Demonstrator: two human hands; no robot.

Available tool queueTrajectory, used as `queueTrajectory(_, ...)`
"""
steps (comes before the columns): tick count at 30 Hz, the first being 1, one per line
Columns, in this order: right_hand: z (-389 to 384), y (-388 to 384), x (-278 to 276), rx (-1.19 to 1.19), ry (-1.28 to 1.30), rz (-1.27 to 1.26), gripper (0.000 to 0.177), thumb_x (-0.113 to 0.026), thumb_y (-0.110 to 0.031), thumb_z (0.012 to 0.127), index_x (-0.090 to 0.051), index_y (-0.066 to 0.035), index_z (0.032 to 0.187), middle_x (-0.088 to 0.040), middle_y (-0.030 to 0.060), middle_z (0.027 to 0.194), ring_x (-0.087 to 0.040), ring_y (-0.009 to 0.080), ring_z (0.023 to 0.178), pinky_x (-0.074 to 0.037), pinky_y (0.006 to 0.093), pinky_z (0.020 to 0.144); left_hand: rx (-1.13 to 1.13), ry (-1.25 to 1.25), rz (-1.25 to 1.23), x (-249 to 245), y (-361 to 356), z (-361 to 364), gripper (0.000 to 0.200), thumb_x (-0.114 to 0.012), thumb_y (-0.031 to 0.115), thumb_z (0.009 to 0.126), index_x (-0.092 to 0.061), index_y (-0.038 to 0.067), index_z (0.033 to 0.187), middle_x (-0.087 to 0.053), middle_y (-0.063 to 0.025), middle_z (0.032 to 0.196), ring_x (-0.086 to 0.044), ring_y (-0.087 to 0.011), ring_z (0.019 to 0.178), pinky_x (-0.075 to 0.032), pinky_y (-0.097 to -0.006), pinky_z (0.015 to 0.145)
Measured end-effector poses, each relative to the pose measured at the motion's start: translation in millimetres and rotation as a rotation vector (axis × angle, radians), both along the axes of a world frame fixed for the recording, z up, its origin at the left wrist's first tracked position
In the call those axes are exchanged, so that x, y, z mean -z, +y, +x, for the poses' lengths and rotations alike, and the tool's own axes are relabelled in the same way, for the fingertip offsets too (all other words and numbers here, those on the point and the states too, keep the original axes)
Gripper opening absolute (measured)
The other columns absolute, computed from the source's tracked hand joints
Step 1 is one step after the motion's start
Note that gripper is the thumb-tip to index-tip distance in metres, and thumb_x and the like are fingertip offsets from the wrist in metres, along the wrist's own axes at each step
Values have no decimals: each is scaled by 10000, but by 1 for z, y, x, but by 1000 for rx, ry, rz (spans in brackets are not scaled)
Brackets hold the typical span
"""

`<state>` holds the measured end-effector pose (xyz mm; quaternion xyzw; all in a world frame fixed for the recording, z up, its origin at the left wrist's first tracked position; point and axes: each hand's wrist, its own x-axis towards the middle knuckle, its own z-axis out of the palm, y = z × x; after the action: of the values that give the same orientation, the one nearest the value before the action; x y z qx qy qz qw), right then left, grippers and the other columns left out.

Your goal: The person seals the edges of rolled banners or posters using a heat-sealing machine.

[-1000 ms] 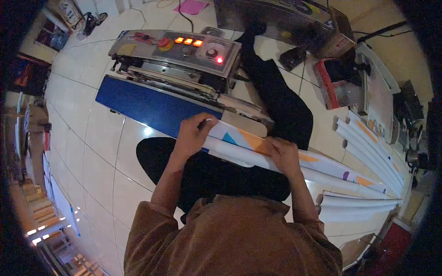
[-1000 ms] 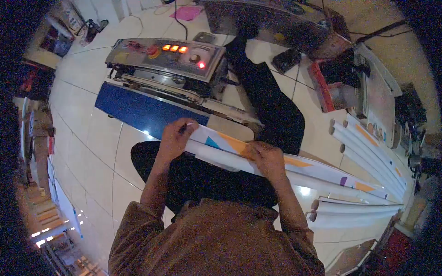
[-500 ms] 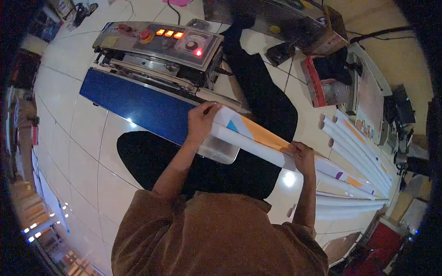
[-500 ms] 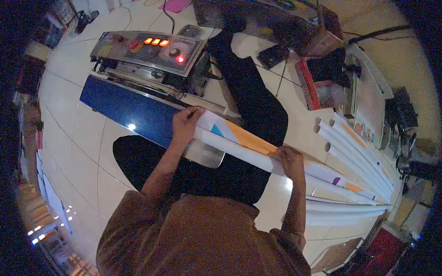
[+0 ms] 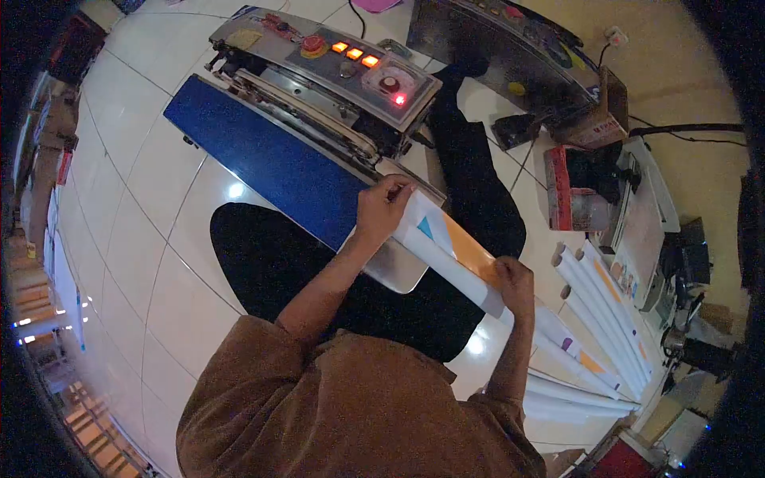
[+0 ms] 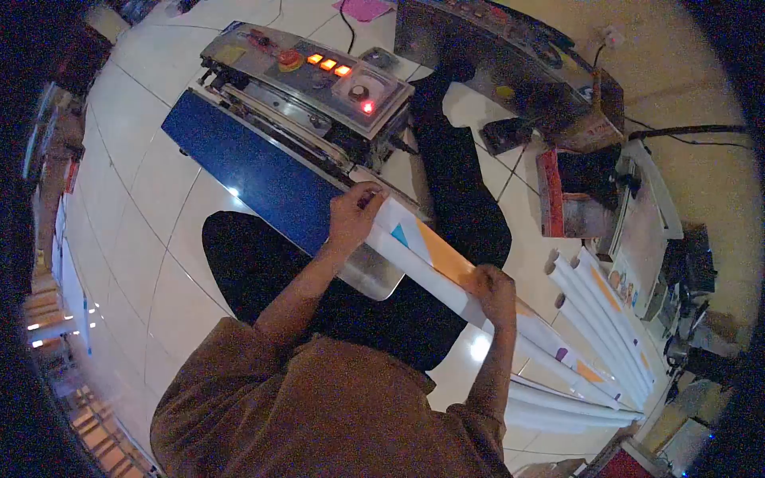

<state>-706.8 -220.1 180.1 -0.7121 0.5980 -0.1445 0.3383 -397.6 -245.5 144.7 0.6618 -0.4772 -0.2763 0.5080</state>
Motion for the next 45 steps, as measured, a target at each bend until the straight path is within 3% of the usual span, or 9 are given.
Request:
queueTrajectory(7, 110, -35, 8, -155, -71, -246, 255, -577, -262, 905, -667, -42, 997, -676, 186, 946, -655, 365, 852, -517, 428, 779, 17, 124, 62, -17, 8, 6, 219, -718, 202, 847, -690, 12, 953, -704, -111, 838, -660, -146, 733, -523, -296, 663)
queueTrajectory(9, 146, -41, -8, -152, -97, -147, 257, -571, -268, 910, -664, -49, 1008, -673, 187, 938, -649, 372, 854, -516, 442, 777, 12, 113, 89, -21, 8, 8, 210, -716, 195, 849, -697, 9, 944, -705, -115, 864, -659, -146, 758, -522, -293, 683)
queueTrajectory(13, 169, -50, 5, -151, -110, -256, 229, -608, -211, 890, -678, -33, 1017, -671, 188, 911, -663, 331, 791, -516, 389, 715, 133, 90, 151, -5, 9, 18, 204, -710, 191, 854, -706, 0, 924, -691, -129, 841, -644, -169, 740, -505, -298, 689)
queueTrajectory(25, 10, 6, 24, -3, -36, -161, 214, -599, -201, 890, -684, -33, 991, -672, 179, 874, -663, 328, 778, -523, 392, 717, 52, -12, -64, 1, 2, 5, 156, -706, 138, 836, -707, -12, 875, -654, -128, 798, -629, -234, 739, -493, -323, 690)
queueTrajectory(36, -1, -4, 23, 16, -78, -80, 214, -613, -186, 883, -671, 10, 946, -682, 167, 855, -670, 252, 765, -522, 335, 709, -71, -72, -50, -2, 5, -6, 189, -735, 140, 802, -698, 19, 942, -600, -113, 881, -633, -230, 739, -522, -343, 676)
queueTrajectory(39, -1, -8, 20, 12, -117, -24, 206, -608, -178, 899, -673, 12, 942, -661, 121, 803, -619, 176, 734, -497, 308, 683, -55, -313, -105, -3, 9, 0, 180, -726, 115, 801, -690, 27, 954, -602, -115, 859, -636, -243, 757, -522, -340, 697)
queueTrajectory(42, -1, -13, 19, -2, -64, -29, 198, -594, -168, 911, -665, 16, 935, -645, 97, 784, -602, 151, 727, -489, 296, 671, 22, -209, -106, 0, 13, 6, 179, -717, 113, 805, -666, 25, 952, -603, -78, 816, -633, -214, 779, -520, -334, 726)
queueTrajectory(44, -4, -22, 29, -41, -120, 10, 188, -598, -154, 891, -677, 1, 962, -689, 146, 838, -665, 214, 761, -514, 334, 694, -101, 414, 66, 9, 9, 9, 163, -724, 103, 791, -615, 26, 884, -585, -37, 775, -586, -157, 733, -493, -317, 683)
queueTrajectory(45, 0, -26, 31, -54, -121, 5, 188, -598, -154, 891, -677, 1, 962, -689, 146, 838, -665, 214, 761, -514, 334, 694, -112, 413, 58, 10, 7, 16, 163, -724, 103, 791, -615, 26, 884, -585, -37, 775, -586, -157, 733, -493, -317, 683)
